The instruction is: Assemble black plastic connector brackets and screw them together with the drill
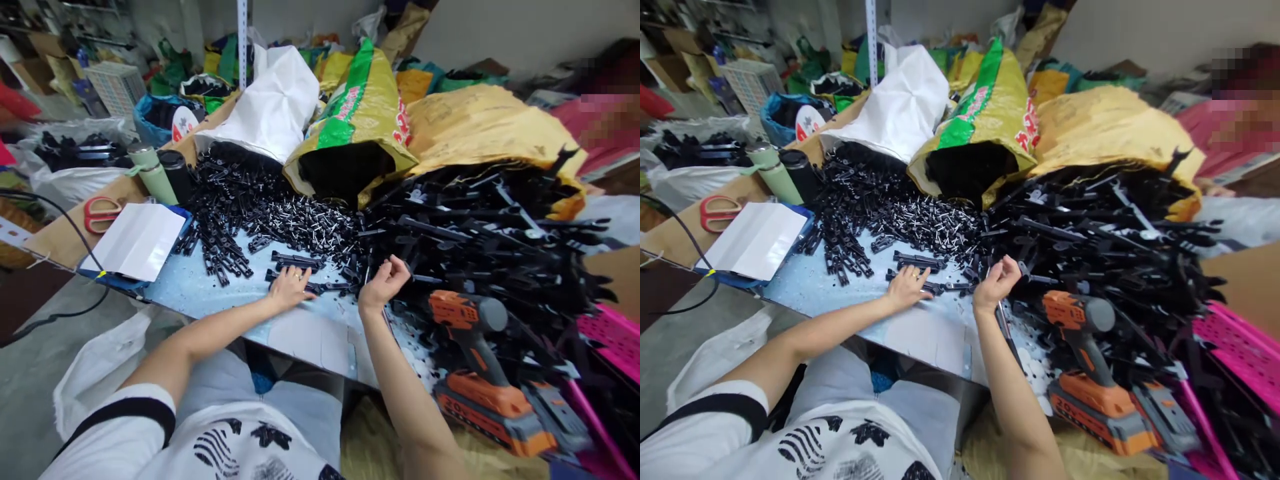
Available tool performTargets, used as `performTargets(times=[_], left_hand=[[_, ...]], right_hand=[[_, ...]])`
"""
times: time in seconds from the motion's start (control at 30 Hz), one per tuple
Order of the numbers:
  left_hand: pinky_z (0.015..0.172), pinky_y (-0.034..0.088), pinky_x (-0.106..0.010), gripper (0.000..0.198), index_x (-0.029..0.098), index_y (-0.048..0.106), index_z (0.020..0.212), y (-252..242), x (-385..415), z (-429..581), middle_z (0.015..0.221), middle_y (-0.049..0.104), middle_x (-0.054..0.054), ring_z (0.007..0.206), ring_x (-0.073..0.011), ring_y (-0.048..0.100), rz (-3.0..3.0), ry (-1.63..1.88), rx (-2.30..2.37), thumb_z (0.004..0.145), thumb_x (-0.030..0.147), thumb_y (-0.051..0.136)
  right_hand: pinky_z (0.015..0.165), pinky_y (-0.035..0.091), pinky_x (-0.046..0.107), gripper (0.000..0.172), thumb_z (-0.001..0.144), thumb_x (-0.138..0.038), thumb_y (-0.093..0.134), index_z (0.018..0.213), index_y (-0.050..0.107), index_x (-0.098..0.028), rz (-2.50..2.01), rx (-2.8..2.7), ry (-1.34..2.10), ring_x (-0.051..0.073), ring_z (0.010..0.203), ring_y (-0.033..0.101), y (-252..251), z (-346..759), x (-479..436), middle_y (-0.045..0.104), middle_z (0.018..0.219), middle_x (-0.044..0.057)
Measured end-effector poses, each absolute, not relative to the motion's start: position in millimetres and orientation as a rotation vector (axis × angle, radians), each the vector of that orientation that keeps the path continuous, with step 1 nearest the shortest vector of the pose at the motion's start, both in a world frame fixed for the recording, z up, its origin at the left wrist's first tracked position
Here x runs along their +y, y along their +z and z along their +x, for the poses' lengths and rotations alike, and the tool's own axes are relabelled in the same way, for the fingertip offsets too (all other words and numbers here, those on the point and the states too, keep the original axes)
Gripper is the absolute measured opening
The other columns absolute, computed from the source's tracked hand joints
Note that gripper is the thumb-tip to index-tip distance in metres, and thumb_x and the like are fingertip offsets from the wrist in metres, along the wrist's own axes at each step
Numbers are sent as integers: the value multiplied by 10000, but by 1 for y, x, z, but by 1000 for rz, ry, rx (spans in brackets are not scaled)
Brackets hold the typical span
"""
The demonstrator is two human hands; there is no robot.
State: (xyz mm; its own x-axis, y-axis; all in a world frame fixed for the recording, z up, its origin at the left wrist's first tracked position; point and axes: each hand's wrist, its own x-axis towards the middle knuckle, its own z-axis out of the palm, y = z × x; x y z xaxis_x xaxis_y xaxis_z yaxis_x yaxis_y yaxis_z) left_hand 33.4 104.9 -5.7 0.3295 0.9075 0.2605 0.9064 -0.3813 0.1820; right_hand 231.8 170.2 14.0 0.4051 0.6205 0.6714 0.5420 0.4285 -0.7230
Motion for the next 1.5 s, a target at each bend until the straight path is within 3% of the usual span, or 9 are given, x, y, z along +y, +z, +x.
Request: performTargets(times=[0.07,0.27,0.47,0.63,0.73,0.9,1.03,1.17,1.5], left_hand=[[966,347,-440,607,119,420,1330,6,143,10,1206,539,-181,1150,-301,458,2409,605,1994,899,545,384],[889,375,-425,464,16,462,1196,39,240,-132,1204,491,-239,1132,-333,413,1517,667,2767,900,369,405],[851,417,-398,364,24,599,1010,41,276,-204,1072,583,-223,1070,-319,452,1418,603,2739,850,317,456],[908,415,-394,354,49,593,1060,48,224,-194,1063,596,-187,1030,-282,515,1623,806,2681,885,273,381],[886,452,-339,324,113,577,1081,41,150,-146,1028,605,-122,955,-214,568,2099,1037,2172,910,314,389],[879,486,-355,292,164,535,1148,2,34,-50,1047,609,-110,999,-205,573,2430,841,1372,935,246,354],[860,494,-390,279,151,541,1138,-29,4,-21,1027,604,-123,982,-228,560,2393,683,1383,932,215,365],[858,491,-387,230,154,584,1073,-40,5,-18,990,602,-107,970,-230,540,2315,692,1437,915,233,435],[811,493,-315,209,180,627,1053,-36,9,-13,930,589,-68,873,-182,582,2088,693,1489,890,212,499]], right_hand=[[888,434,450,279,917,-396,420,1024,519,-158,-1188,-1381,61,249,1062,524,16,241,164,528,1098,132],[855,449,462,111,872,-281,539,856,572,-176,-1155,-1684,131,238,946,569,10,239,105,601,969,106],[785,493,470,54,886,-251,514,879,556,-217,-1140,-1716,247,249,872,589,11,220,91,613,895,88],[745,517,433,46,884,-217,518,895,560,-233,-1033,-1789,252,233,813,607,16,201,83,622,849,69],[736,523,408,87,897,-282,515,921,574,-222,-1124,-1759,346,225,810,611,17,190,74,631,859,75],[828,512,373,335,878,-403,555,1157,558,-216,-1167,-1945,777,214,958,601,6,183,59,618,1094,94],[857,483,370,223,896,-380,538,985,646,-206,-1122,-2098,920,203,919,607,-20,191,45,665,956,68],[838,475,367,217,899,-371,539,970,661,-205,-1151,-2078,854,198,896,606,-37,195,36,672,931,67],[799,392,366,133,889,-295,562,826,638,-206,-1209,-2154,657,200,844,578,-27,187,32,672,876,52]])
